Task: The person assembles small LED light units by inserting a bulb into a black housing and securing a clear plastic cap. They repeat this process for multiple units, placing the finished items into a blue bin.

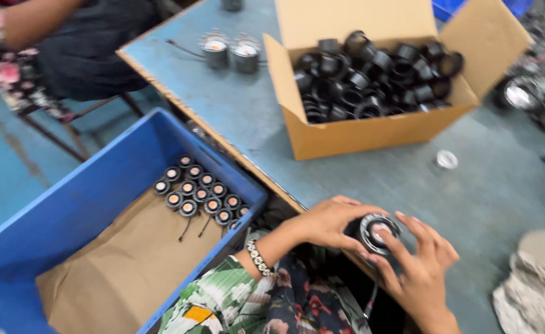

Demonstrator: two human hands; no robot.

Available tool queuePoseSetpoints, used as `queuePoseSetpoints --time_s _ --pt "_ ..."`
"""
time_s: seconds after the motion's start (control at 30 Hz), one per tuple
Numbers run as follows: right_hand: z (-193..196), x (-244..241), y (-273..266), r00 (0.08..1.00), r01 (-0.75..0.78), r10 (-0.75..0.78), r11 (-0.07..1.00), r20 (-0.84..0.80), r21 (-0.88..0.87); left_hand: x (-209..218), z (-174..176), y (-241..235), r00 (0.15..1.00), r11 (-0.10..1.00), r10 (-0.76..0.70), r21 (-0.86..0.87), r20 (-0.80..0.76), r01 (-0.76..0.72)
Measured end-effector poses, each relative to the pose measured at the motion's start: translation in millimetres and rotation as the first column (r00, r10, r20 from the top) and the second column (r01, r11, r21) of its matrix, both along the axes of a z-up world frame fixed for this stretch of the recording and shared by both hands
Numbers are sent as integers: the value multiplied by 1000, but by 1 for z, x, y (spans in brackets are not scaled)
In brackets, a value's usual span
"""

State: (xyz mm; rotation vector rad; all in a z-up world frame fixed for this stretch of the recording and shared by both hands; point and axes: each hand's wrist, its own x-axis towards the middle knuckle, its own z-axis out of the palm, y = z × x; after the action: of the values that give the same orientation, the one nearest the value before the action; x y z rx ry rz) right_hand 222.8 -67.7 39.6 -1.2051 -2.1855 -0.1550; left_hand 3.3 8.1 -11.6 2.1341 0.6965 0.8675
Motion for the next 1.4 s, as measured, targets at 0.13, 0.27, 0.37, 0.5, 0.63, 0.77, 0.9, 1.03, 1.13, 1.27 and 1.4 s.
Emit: queuePoseSetpoints --time_s 0.13,0.27,0.37,0.5,0.63,0.77,0.9,1.03,1.13,1.27,1.4 --pt "-5 -5 -3 997 72 -72 997 -36 16 -1 -5 -2 1000 998 -20 -55 19 21" --pt "-10 -2 -2 992 103 -102 995 -74 15 0 -8 -1 1000 1000 5 11 12 -5" --pt "-14 4 -4 991 113 -111 993 -78 23 2 -8 -2 1000 1000 6 5 11 -6" --pt "-19 9 -4 987 110 -103 993 -121 49 2 -6 -5 1000 1000 12 11 10 -12" --pt "-23 7 -2 973 61 -59 998 -224 0 2 -5 -5 1000 1000 11 6 16 -11" --pt "-24 4 -3 927 47 -38 999 -373 16 5 -6 -4 999 999 44 13 6 -44" --pt "-22 5 -6 933 42 -56 998 -355 -47 4 -6 -7 998 996 64 55 20 -65" --pt "-22 5 -5 962 11 -22 999 -273 -41 3 -2 -7 999 999 39 4 21 -39" --pt "-15 6 1 947 -104 50 982 -318 -155 1 0 -3 997 1000 -16 16 76 15" --pt "9 14 17 970 -231 208 949 -125 -216 -1 -2 0 995 999 -36 -3 91 36" --pt "36 17 36 941 -248 298 929 158 -274 0 -7 2 994 998 -44 38 103 40"
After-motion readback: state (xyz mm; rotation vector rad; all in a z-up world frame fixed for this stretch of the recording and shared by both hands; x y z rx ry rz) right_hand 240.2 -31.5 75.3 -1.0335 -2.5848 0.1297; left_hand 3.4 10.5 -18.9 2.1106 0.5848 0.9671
